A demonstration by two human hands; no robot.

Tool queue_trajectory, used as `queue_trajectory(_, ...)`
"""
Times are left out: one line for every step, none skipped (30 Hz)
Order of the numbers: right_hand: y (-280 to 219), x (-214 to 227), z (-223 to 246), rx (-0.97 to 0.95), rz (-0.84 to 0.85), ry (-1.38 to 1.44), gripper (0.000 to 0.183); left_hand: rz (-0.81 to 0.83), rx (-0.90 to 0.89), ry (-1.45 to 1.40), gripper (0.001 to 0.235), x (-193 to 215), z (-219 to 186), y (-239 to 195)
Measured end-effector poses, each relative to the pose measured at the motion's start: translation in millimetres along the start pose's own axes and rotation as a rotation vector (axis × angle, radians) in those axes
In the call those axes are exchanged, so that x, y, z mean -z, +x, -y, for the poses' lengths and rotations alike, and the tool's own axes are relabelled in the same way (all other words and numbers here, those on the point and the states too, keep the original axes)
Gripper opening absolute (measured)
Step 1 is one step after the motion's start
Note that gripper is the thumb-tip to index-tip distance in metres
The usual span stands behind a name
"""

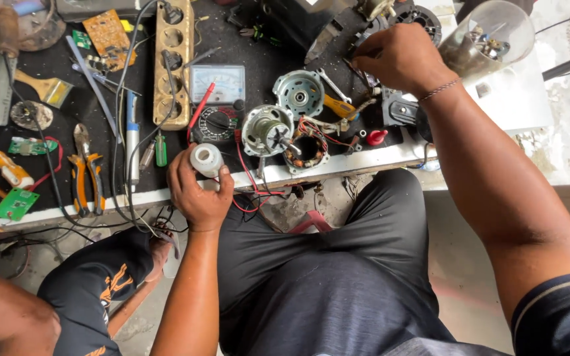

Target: The person cleans a small electric motor component with a yellow sponge, then retrieves a small metal part from a container and inserts it into the motor. They open a white bottle and apply liquid to the motor part.

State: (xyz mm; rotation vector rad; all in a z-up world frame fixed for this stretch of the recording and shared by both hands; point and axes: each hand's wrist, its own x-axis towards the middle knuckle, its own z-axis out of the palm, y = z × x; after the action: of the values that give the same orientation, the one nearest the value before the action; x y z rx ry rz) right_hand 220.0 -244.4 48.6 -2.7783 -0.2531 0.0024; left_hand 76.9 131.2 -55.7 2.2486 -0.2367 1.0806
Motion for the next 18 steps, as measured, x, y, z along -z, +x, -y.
queue_trajectory(4,-4,5,0.001,0.025,-0.034,0.020,0.007,0.015,0.009,0.049,0,1,-2)
queue_trajectory(8,-8,9,0.002,0.050,-0.068,0.024,0.014,0.029,0.018,0.050,0,1,-4)
queue_trajectory(12,-13,11,0.009,0.053,-0.067,0.024,0.012,0.033,0.025,0.050,-1,1,-4)
queue_trajectory(15,-19,12,0.004,0.080,-0.115,0.024,0.008,0.034,0.022,0.051,-1,0,-5)
queue_trajectory(20,-24,14,0.001,0.104,-0.162,0.025,0.003,0.033,0.020,0.051,-1,0,-4)
queue_trajectory(21,-28,16,0.009,0.104,-0.160,0.025,-0.001,0.034,0.027,0.051,-1,0,-3)
queue_trajectory(21,-32,17,-0.022,0.112,-0.234,0.024,0.012,0.038,0.017,0.051,-1,0,-3)
queue_trajectory(21,-36,19,-0.053,0.119,-0.308,0.024,0.024,0.043,0.007,0.051,0,-1,-2)
queue_trajectory(22,-39,18,-0.045,0.116,-0.307,0.024,0.018,0.043,0.014,0.051,0,0,-3)
queue_trajectory(23,-42,18,-0.063,0.114,-0.363,0.025,0.020,0.043,0.009,0.051,0,1,-4)
queue_trajectory(23,-44,17,-0.083,0.113,-0.419,0.028,0.023,0.042,0.002,0.051,-1,1,-5)
queue_trajectory(28,-49,12,-0.077,0.111,-0.418,0.028,0.019,0.043,0.007,0.051,-1,3,-4)
queue_trajectory(29,-53,6,-0.012,0.071,-0.447,0.024,0.023,0.045,0.011,0.051,-2,3,-5)
queue_trajectory(30,-57,0,0.054,0.031,-0.476,0.023,0.027,0.046,0.016,0.052,-3,4,-6)
queue_trajectory(31,-58,2,0.055,0.027,-0.479,0.023,0.023,0.045,0.014,0.052,-3,3,-5)
queue_trajectory(32,-60,4,0.011,0.086,-0.523,0.021,0.020,0.041,0.013,0.051,-4,3,-5)
queue_trajectory(32,-62,8,-0.029,0.149,-0.566,0.021,0.018,0.041,0.017,0.051,-2,3,-5)
queue_trajectory(33,-63,8,-0.025,0.149,-0.567,0.021,0.015,0.043,0.019,0.051,-2,3,-6)
